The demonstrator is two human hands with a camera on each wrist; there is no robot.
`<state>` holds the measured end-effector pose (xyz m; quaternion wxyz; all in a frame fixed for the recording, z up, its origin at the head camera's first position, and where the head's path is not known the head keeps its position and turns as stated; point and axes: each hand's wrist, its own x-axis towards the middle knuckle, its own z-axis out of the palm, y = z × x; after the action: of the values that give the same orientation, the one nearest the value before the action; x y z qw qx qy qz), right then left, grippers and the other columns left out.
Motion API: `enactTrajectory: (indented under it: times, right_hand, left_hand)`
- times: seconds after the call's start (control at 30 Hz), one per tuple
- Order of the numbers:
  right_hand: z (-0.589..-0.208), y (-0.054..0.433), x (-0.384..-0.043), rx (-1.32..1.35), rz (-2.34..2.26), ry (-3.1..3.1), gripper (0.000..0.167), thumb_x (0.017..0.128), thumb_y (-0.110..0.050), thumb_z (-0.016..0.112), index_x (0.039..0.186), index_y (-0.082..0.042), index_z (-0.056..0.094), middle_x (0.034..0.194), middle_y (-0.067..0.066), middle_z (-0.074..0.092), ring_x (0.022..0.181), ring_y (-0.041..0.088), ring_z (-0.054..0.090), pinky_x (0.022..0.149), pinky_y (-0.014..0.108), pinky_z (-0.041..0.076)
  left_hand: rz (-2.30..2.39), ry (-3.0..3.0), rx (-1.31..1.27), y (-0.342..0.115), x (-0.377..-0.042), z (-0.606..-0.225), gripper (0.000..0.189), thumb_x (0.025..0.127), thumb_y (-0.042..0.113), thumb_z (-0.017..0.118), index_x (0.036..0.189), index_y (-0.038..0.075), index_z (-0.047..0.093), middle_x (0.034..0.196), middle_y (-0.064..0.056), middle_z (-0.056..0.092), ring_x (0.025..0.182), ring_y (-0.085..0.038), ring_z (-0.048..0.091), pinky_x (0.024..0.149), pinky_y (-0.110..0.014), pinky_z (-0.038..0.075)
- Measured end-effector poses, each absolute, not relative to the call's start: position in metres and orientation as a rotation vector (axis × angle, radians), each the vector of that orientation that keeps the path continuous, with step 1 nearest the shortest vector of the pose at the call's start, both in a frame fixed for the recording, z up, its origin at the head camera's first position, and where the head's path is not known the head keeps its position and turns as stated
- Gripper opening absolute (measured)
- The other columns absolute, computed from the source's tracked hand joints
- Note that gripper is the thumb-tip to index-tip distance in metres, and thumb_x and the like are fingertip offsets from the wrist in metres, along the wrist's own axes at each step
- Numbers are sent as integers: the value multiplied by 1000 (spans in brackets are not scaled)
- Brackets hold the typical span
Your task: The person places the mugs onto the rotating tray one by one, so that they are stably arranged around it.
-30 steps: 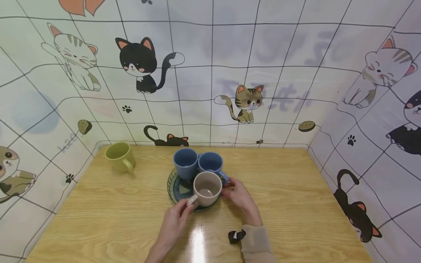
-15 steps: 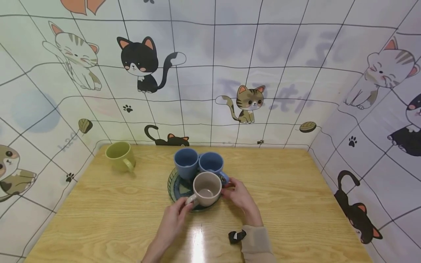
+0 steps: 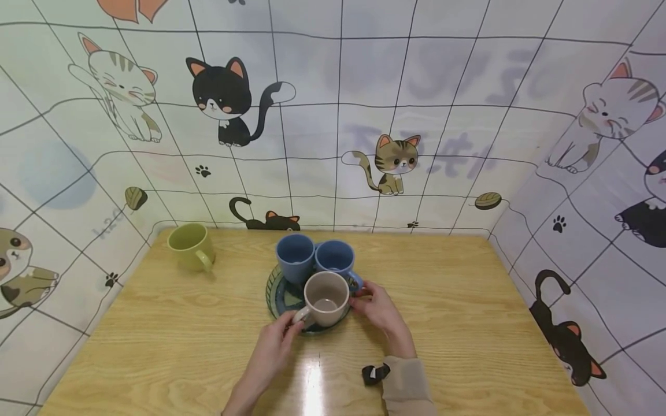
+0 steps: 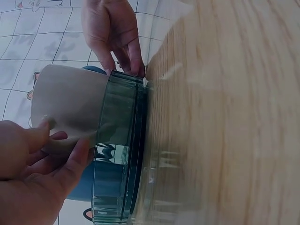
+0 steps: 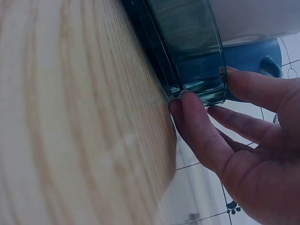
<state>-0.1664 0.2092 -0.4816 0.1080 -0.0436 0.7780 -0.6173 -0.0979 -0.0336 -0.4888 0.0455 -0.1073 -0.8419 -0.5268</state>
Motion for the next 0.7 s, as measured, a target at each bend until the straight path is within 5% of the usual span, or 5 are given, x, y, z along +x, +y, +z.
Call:
enactTrajectory:
  times: [0.2, 0.43, 0.7]
  right_hand:
    - [-512, 217, -180, -127, -1825, 2307, 39, 89, 7, 65, 126, 9, 53, 111, 23, 60, 94, 27, 64, 81, 41, 56]
    - [-511, 216, -179, -117, -1798, 2332, 37, 89, 3, 67, 124, 7, 56, 109, 21, 60, 92, 24, 64, 78, 37, 56]
    - [-511, 218, -178, -134, -1813, 2319, 37, 89, 5, 65, 124, 8, 55, 109, 23, 59, 89, 24, 65, 77, 37, 56]
  left_hand:
    - [-1833, -2566, -349, -36, -97, -491, 39, 93, 24, 69, 124, 2, 58, 112, -19, 66, 93, -21, 69, 77, -27, 55]
    - [-1758, -2632, -337, -39, -94, -489, 72, 91, 37, 70, 145, 0, 40, 131, -21, 55, 89, -19, 66, 74, -26, 54]
    - [-1600, -2683, -330, -50, -94, -479, 73, 89, 48, 67, 145, 8, 41, 142, -16, 47, 99, -29, 62, 81, -40, 54]
